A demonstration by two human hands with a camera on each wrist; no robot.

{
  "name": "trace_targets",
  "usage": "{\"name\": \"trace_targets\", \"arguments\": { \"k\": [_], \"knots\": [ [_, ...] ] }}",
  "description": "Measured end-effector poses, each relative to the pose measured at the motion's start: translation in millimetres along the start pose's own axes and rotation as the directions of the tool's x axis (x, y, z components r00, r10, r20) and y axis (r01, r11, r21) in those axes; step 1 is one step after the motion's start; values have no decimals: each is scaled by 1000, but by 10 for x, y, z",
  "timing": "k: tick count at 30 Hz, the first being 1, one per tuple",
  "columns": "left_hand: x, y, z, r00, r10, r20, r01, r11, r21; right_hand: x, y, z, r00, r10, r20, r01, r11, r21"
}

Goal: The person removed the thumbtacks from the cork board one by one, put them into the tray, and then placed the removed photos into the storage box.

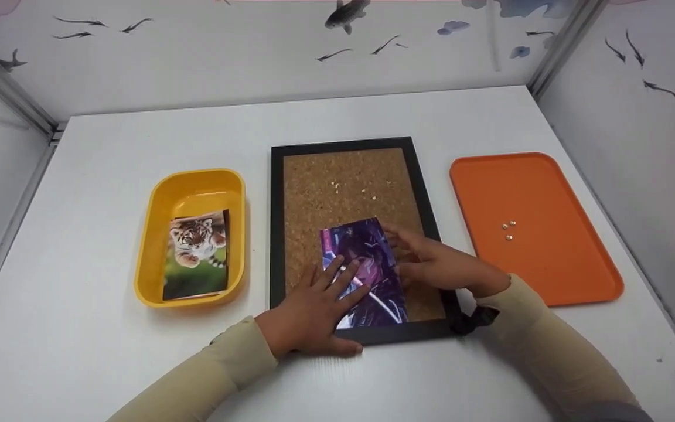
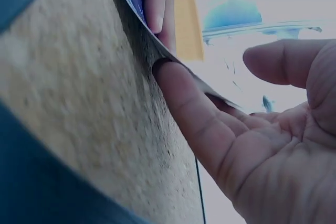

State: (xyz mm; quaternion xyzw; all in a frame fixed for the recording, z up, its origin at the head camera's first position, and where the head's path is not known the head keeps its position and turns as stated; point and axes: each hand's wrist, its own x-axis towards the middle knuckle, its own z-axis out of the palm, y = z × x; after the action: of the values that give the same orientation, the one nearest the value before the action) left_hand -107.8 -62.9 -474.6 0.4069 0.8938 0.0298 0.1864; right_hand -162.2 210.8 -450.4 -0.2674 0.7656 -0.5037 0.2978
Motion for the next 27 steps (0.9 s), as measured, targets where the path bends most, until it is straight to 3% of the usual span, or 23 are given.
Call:
{"name": "trace_targets", "arguments": {
  "k": [6,11,27],
  "knots": [
    [-2,1,-3,1000,-2,3,2,1000,-15,31,16,51,998,62,-22,-57,983,175],
    [-5,9,-8,1000,-4,0,4,1000,-27,62,21,73,995,91,-42,-79,968,240],
    [-2,1,-4,1000,-2,7,2,1000,-12,132,13,109,982,149,-115,-123,971,206]
  ]
}}
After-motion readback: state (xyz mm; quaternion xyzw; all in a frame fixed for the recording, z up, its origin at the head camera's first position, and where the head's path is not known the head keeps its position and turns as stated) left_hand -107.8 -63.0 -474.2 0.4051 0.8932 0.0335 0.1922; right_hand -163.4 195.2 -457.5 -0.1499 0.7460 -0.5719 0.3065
